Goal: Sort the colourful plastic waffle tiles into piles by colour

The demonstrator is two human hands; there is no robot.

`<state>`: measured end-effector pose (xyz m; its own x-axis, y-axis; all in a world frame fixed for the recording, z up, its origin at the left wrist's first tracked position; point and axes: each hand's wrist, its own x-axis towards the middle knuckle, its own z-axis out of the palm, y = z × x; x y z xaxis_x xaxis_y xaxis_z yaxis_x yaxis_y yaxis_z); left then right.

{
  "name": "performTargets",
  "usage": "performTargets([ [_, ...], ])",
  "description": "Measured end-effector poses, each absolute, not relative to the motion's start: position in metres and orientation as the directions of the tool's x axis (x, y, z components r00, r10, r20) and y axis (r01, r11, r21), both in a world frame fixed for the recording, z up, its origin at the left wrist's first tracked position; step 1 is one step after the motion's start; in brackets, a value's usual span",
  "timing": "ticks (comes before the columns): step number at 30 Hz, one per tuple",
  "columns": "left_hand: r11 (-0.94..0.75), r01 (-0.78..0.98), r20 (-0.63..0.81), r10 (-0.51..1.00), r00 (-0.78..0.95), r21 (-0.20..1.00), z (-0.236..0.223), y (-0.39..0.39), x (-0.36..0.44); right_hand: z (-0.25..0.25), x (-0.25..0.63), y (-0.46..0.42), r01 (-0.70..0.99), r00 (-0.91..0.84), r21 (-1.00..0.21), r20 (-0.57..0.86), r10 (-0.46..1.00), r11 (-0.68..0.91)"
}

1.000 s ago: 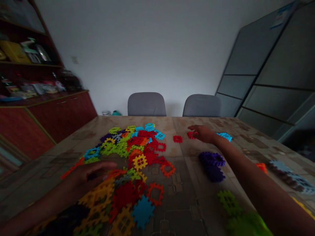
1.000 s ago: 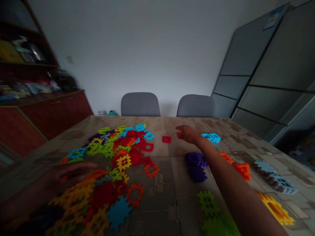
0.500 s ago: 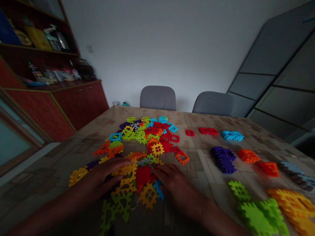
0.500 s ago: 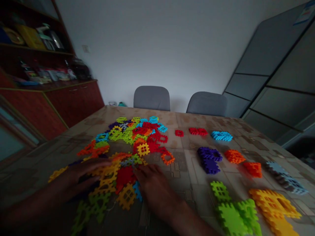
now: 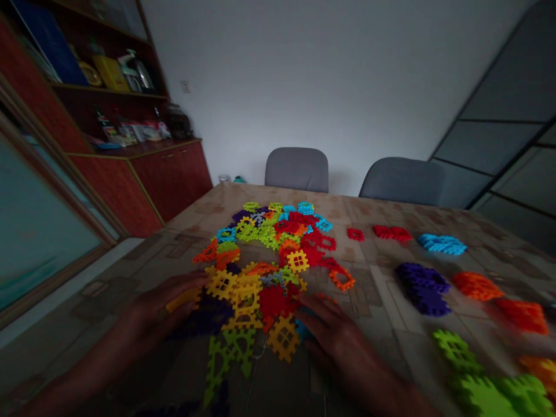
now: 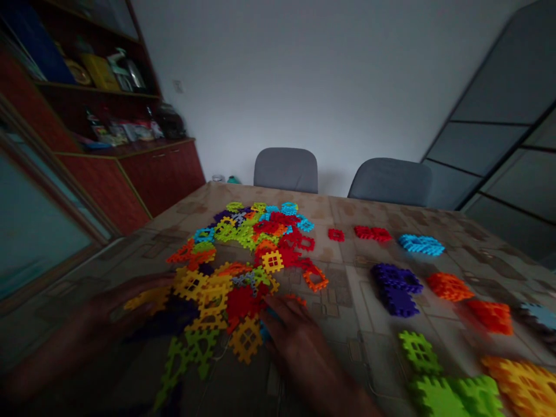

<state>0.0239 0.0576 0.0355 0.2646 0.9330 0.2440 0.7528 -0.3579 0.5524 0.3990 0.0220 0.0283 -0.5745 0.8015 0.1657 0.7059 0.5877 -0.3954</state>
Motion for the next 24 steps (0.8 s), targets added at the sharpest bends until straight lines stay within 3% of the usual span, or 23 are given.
performTargets([
  [7, -0.355, 0.773, 0.251, 0.933, 0.257, 0.526, 0.024, 0.107, 0.008, 0.003, 0.407, 0.031, 0.739, -0.511, -0.373, 0.231, 0.828, 0.560],
  [13, -0.398, 0.786, 0.258, 0.916, 0.308, 0.473, 0.024, 0.137, 0.018, 0.021, 0.396, 0.027, 0.699, -0.574, -0.405, 0.174, 0.800, 0.590],
  [18, -0.467, 0.766, 0.246, 0.884, 0.397, 0.443, 0.028, 0.136, 0.040, 0.028, 0.400, 0.027, 0.657, -0.567, -0.478, 0.197, 0.800, 0.583],
  [24, -0.579, 0.702, 0.243, 0.814, 0.528, 0.414, 0.023, 0.106, 0.079, 0.024, 0.396, 0.019, 0.624, -0.648, -0.434, 0.177, 0.741, 0.650],
])
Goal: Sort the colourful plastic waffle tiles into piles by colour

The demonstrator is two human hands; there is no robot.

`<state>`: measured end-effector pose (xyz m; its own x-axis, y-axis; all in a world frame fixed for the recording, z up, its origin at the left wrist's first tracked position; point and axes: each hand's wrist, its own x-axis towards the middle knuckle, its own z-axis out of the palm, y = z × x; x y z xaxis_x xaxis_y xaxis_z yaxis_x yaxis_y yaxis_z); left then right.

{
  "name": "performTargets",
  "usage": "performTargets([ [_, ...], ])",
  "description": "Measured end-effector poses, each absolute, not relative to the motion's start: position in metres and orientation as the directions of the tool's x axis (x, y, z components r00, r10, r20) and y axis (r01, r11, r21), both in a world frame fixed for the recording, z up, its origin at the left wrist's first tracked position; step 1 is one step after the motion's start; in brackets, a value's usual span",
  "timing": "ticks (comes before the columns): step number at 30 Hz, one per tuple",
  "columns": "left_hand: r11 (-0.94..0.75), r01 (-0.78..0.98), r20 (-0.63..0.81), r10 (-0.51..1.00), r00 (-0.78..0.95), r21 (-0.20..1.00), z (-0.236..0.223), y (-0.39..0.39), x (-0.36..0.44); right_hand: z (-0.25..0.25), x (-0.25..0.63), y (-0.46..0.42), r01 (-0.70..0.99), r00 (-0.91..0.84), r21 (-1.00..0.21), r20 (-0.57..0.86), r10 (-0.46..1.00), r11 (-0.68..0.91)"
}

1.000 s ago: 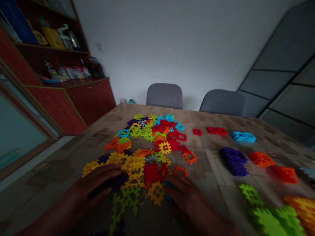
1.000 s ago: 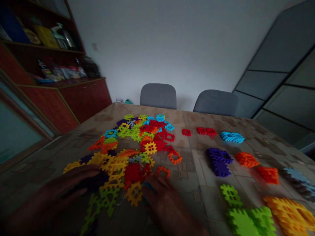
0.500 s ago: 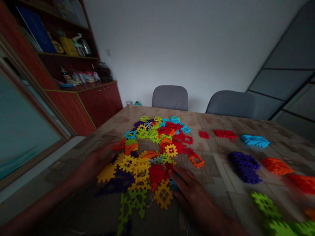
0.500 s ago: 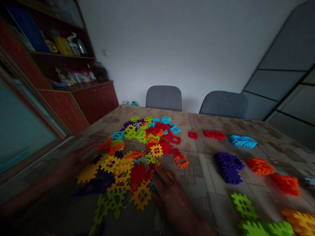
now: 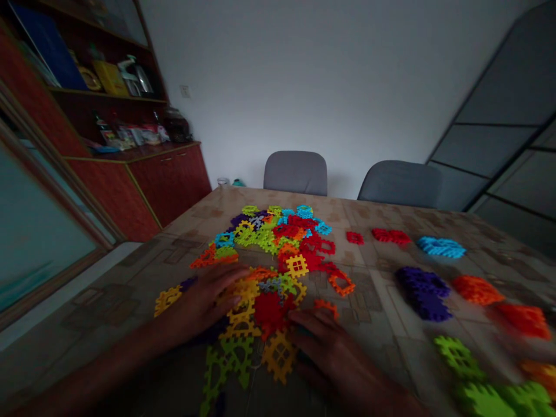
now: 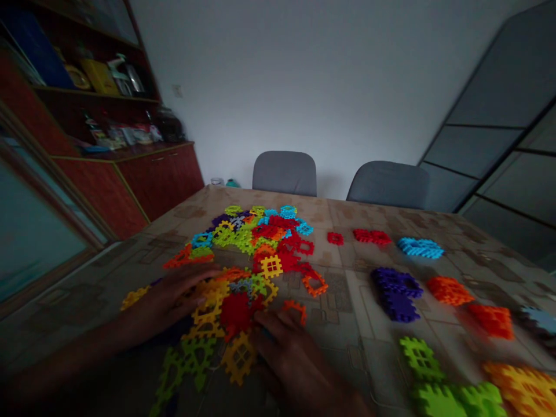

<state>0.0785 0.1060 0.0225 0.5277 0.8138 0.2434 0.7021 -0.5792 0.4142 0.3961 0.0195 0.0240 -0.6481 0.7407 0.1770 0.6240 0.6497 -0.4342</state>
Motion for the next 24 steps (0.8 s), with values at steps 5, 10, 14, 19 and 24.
performTargets([
  [5, -0.727, 0.546, 0.216, 0.663, 0.717, 0.417, 0.011, 0.083, 0.098, 0.025, 0.397, 0.022, 0.565, -0.660, -0.480, 0.226, 0.716, 0.672],
  [10, -0.705, 0.562, 0.232, 0.689, 0.686, 0.433, 0.020, 0.094, 0.107, 0.002, 0.419, 0.048, 0.822, -0.289, -0.382, 0.358, 0.888, 0.421],
  [14, -0.715, 0.550, 0.229, 0.677, 0.700, 0.433, 0.035, 0.133, 0.132, -0.009, 0.433, 0.081, 0.907, -0.080, -0.373, 0.305, 0.949, 0.196],
  [19, -0.711, 0.562, 0.249, 0.687, 0.682, 0.422, 0.039, 0.191, 0.175, 0.002, 0.430, 0.134, 0.903, -0.058, -0.396, 0.273, 0.960, 0.167],
  [24, -0.705, 0.546, 0.238, 0.686, 0.688, 0.453, 0.034, 0.209, 0.191, 0.007, 0.420, 0.157, 0.853, -0.131, -0.461, 0.266, 0.955, 0.245],
])
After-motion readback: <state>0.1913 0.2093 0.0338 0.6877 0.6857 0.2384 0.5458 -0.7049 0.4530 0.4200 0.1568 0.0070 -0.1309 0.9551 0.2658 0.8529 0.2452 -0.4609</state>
